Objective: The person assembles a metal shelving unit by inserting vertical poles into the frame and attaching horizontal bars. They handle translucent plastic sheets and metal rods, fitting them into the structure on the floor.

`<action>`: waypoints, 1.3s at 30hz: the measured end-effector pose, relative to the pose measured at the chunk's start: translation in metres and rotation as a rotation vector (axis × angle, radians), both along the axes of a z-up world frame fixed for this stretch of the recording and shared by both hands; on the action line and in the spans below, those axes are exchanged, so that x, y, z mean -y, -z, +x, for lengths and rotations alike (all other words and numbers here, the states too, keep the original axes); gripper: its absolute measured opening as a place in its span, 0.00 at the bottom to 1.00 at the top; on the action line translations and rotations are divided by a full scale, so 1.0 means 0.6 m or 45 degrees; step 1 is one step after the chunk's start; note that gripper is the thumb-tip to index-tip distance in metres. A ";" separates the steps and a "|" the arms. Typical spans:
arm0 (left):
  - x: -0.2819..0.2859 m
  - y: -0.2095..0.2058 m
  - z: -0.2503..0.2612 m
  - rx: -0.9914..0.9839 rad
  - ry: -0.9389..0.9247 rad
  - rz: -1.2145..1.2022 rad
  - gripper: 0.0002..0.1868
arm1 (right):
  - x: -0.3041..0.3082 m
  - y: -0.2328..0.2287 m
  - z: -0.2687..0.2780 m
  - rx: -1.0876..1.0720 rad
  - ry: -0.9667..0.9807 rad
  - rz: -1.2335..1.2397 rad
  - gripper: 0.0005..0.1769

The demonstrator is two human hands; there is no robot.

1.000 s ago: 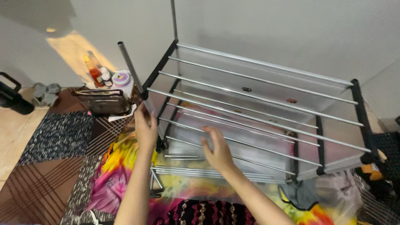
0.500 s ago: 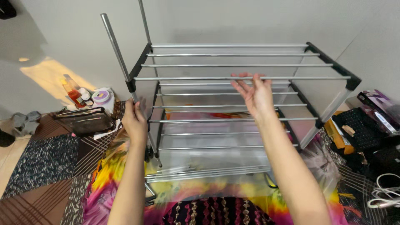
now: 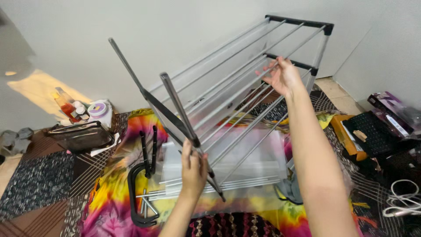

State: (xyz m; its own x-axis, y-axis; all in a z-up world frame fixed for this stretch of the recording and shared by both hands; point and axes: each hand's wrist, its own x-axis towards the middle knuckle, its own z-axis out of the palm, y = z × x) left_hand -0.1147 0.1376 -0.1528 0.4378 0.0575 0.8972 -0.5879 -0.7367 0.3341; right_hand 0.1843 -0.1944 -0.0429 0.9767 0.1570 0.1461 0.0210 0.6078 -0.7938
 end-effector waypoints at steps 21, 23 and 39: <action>0.165 -0.008 -0.043 -0.110 0.354 0.137 0.24 | 0.053 -0.016 -0.164 0.666 0.956 -1.479 0.32; 0.143 -0.027 -0.049 -0.179 0.380 0.103 0.20 | 0.010 -0.050 -0.275 0.583 0.702 -1.063 0.34; 0.177 -0.195 0.136 -0.447 -0.004 0.147 0.17 | -0.217 -0.019 -0.422 0.244 0.567 -0.381 0.26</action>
